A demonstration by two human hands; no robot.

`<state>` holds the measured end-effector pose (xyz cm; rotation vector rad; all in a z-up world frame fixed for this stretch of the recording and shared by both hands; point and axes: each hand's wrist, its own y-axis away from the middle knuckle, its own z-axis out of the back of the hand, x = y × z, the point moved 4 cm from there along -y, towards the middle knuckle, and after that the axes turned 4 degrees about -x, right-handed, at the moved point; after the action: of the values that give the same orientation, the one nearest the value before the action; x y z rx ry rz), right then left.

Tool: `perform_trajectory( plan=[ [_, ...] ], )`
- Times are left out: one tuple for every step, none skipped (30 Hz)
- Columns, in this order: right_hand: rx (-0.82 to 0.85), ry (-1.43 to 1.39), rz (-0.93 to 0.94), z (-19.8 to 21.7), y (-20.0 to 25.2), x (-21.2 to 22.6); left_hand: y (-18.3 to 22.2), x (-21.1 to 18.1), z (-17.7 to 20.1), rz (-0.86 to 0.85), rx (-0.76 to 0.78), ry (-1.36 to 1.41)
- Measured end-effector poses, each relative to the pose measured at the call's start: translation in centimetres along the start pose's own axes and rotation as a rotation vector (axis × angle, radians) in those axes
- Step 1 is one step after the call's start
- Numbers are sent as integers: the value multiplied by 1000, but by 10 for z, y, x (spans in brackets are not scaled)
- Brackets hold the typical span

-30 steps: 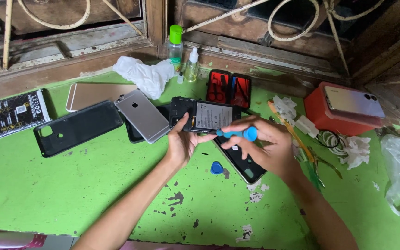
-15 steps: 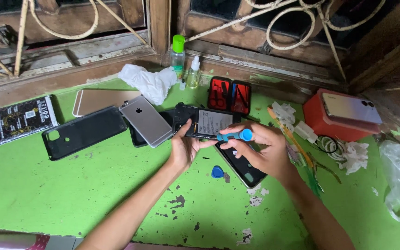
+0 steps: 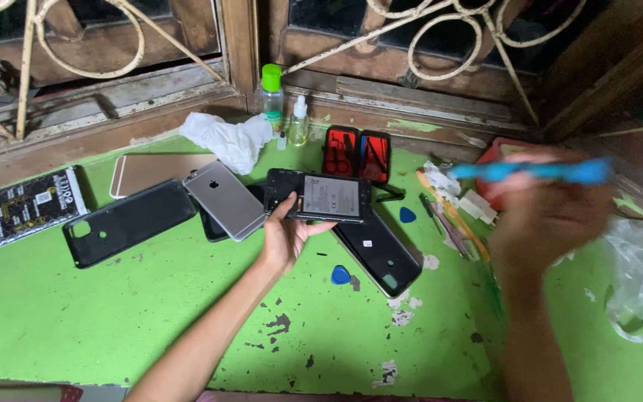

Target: The person uses a blue-handled screwdriver to remove screws from the back of a disassembled smartphone. They then use a small metal tool to pry and adjust internal components near the battery area. The phone remains open throughout the clip.

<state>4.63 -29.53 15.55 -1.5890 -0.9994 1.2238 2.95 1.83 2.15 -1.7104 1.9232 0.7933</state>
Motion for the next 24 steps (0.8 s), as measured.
perform_trajectory(
  plan=[
    [31, -645, -409, 11, -35, -10, 2, -5, -6, -3, 25, 16],
    [79, -1322, -803, 16, -66, -12, 3, -9, -12, -7, 50, 31],
    [73, -1323, -805, 14, -61, -13, 4, -11, -15, -9, 52, 27],
    [142, -1318, -719, 12, -57, -11, 5, -11, -17, 16, 18, 80],
    [211, -1306, -637, 9, -52, -10, 6, -11, -20, 47, -14, 129],
    [206, -1302, -642, 0, -33, -2, -2, 3, -7, 48, -11, 122],
    [339, -1462, -751, -16, -11, 9, -11, 16, 8, 9, -72, 199],
    [477, -1618, -862, -30, 10, 21, -20, 29, 23, -27, -134, 278],
    [473, -1618, -862, -30, 24, 32, -17, 26, 17, -29, -132, 276],
    [597, -1543, -805, -30, 38, 47, -14, 23, 10, -34, -129, 266],
    [715, -1463, -748, -31, 53, 63, -11, 20, 5, -40, -125, 255],
    [710, -1464, -749, -32, 67, 68, -14, 21, 10, -42, -123, 252],
    [774, -1387, -604, -31, 82, 74, -17, 24, 16, -39, -126, 244],
    [835, -1306, -461, -30, 98, 80, -20, 28, 21, -35, -130, 236],
    [833, -1296, -467, -29, 103, 81, -18, 24, 15, -27, -124, 232],
    [891, -1212, -431, -29, 109, 84, -16, 20, 10, -31, -118, 226],
    [952, -1126, -396, -27, 117, 85, -13, 17, 5, -31, -114, 221],
    [956, -1116, -404, -25, 124, 87, -12, 19, 5, -19, -110, 218],
    [1008, -1122, -382, -25, 132, 90, -13, 19, 3, -31, -114, 197],
    [1060, -1129, -360, -25, 140, 94, -13, 19, 2, -43, -118, 176],
    [1062, -1117, -368, -25, 134, 92, -15, 22, 5, -32, -112, 173],
    [1071, -1128, -355, -24, 129, 92, -17, 25, 9, -33, -121, 169],
    [1077, -1143, -338, -23, 123, 93, -19, 28, 14, -40, -131, 168],
    [1078, -1136, -342, -24, 125, 90, -19, 31, 16, -33, -126, 166]
  ],
)
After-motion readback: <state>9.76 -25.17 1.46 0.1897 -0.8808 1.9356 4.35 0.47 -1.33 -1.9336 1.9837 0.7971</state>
